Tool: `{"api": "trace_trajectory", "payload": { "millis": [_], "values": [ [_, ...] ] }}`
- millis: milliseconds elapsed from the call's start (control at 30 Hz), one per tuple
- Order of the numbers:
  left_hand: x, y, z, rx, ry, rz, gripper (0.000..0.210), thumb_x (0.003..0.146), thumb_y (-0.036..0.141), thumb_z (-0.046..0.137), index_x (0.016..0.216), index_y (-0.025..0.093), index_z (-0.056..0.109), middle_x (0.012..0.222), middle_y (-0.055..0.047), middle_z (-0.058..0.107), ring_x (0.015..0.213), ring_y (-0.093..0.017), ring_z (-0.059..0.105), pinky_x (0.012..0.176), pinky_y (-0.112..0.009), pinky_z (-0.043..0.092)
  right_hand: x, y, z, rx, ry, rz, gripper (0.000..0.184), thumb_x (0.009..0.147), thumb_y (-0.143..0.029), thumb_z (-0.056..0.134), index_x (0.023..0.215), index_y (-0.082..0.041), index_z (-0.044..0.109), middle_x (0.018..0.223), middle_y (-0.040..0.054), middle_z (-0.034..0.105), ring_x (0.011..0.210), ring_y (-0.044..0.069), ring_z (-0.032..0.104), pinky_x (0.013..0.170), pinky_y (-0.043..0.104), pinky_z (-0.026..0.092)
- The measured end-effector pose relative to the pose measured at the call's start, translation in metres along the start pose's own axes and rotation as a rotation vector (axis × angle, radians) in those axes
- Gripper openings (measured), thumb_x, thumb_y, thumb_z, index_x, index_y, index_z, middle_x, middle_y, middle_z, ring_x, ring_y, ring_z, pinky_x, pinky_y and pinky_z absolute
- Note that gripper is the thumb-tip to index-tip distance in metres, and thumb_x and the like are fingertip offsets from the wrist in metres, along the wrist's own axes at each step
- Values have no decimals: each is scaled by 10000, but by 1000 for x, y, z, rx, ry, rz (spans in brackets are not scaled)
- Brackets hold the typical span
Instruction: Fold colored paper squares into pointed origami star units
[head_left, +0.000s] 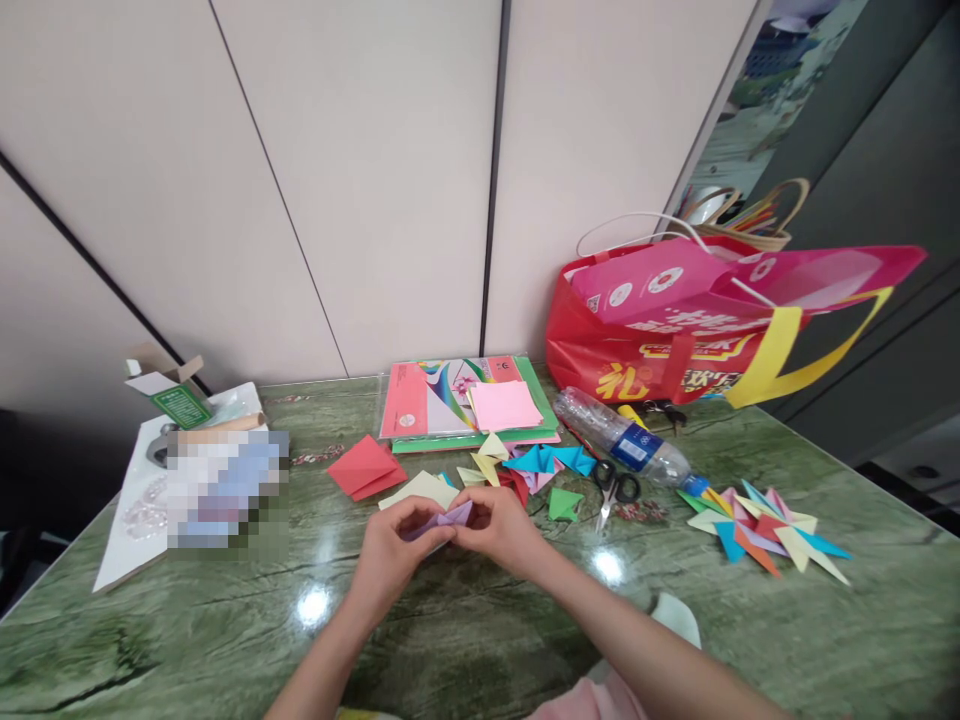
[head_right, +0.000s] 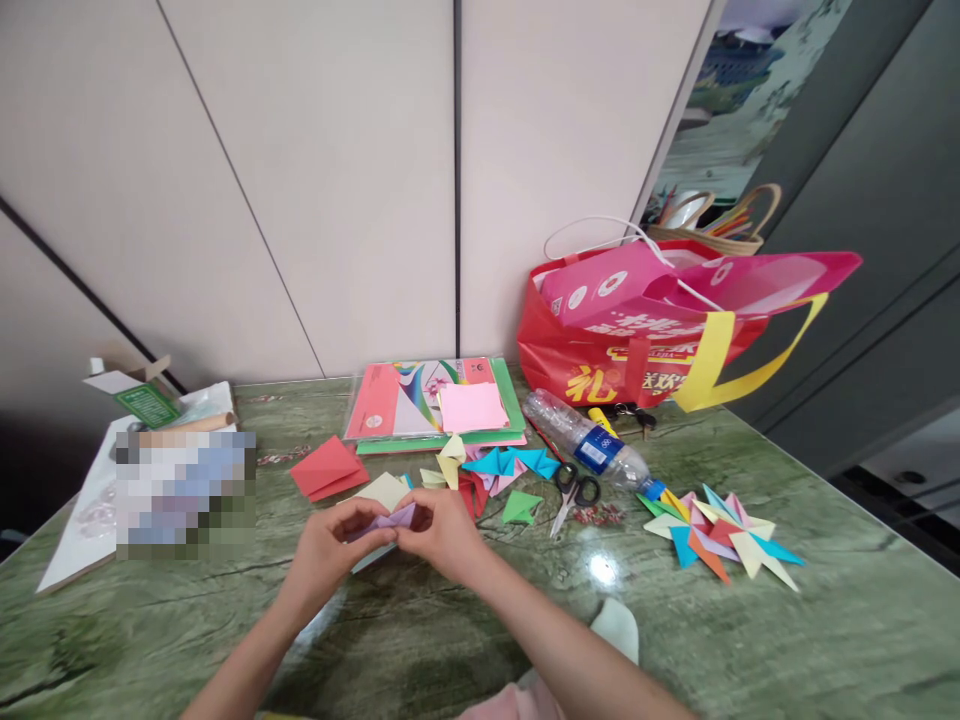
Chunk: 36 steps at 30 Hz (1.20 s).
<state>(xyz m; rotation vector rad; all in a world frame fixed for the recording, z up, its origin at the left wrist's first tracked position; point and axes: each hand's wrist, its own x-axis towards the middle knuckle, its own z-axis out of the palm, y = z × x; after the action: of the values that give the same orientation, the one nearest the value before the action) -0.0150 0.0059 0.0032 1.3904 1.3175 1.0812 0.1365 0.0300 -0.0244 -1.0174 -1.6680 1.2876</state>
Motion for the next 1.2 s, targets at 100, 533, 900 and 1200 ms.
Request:
{"api": "trace_trajectory", "payload": {
  "millis": [100, 533, 900, 1200],
  "values": [
    [-1, 2, 0, 51, 22, 26, 128, 580, 235, 707, 640, 143, 643, 633, -7, 647, 620, -150, 588, 614, -243, 464, -2, -1, 0, -107, 21, -42, 90, 646, -160, 612, 730, -150, 643, 586, -15, 580, 522, 96, 489, 474, 181, 359],
    [-2, 5, -1, 68, 44, 93, 111, 592, 247, 690, 606, 155, 630, 616, -7, 636, 617, -151, 581, 621, -250, 473, -6, -16, -3, -322, 51, -239, 65, 687, -114, 581, 709, -154, 627, 629, -9, 543, 586, 102, 498, 541, 193, 379],
    [-4, 8, 0, -166, 41, -106, 222, 612, 321, 699, 547, 137, 592, 515, 28, 533, 500, -91, 455, 481, -182, 340, 1, -10, -5, 118, -139, 79, 126, 666, -250, 628, 659, -148, 555, 599, -23, 562, 551, 101, 527, 528, 210, 421],
    [-3, 2, -2, -376, -7, -248, 195, 560, 262, 745, 640, 116, 642, 591, -16, 618, 555, -112, 524, 551, -218, 401, 0, -10, -5, 276, -173, 178, 311, 600, -408, 691, 661, -163, 508, 547, -36, 570, 487, 116, 570, 497, 244, 474]
  ]
}}
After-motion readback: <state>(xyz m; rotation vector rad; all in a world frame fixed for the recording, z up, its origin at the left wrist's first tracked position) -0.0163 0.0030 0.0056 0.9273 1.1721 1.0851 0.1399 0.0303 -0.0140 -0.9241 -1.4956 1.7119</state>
